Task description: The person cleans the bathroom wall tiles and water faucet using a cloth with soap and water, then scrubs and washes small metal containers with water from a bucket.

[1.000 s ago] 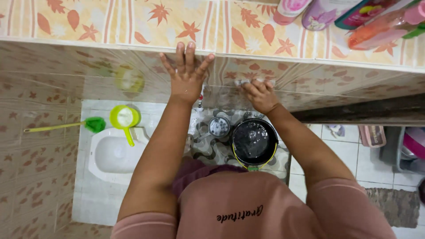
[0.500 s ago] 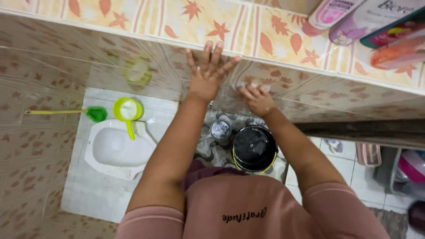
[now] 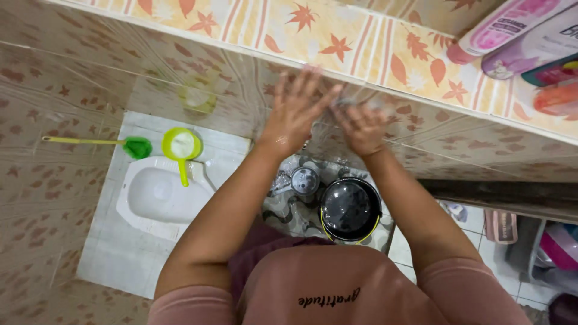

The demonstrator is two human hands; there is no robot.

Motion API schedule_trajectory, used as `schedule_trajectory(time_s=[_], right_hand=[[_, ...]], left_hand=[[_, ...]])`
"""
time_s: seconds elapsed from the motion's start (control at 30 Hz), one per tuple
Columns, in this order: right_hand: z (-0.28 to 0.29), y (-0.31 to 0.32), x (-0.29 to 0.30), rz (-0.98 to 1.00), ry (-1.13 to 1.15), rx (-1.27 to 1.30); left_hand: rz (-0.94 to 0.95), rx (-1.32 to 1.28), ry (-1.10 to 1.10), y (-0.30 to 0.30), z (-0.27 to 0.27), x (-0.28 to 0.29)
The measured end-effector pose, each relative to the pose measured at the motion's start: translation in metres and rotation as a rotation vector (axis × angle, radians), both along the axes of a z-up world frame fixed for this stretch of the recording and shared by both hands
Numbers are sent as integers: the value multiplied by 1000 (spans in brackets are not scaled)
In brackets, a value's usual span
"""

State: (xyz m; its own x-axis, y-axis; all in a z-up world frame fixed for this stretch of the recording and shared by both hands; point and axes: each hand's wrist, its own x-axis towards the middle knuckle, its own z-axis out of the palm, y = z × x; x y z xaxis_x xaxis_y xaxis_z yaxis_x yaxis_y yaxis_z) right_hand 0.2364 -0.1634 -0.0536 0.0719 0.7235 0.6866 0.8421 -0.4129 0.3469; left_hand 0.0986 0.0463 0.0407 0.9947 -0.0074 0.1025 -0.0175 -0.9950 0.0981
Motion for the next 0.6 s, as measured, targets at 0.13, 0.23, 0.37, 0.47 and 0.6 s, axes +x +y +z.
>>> schedule_trajectory(time_s=[0.13,0.23,0.37,0.47,0.6], right_hand=[[-50,-1,-27,-84,96,-343],[-28,5,-36,-2,214,-265],[42,32,-33,63,34,79],[64,61,-32,31,92,184],[25,88,-39,-33,-96,-55]], left_hand=[[76,-167,-392,32,-10,-65],[157,-314,-343,38,-30,-104],[258,-426,-253,36,-62,-125],[286,-475,-242,31,-83,-131],[328,-481,-177,31,-94,-137]])
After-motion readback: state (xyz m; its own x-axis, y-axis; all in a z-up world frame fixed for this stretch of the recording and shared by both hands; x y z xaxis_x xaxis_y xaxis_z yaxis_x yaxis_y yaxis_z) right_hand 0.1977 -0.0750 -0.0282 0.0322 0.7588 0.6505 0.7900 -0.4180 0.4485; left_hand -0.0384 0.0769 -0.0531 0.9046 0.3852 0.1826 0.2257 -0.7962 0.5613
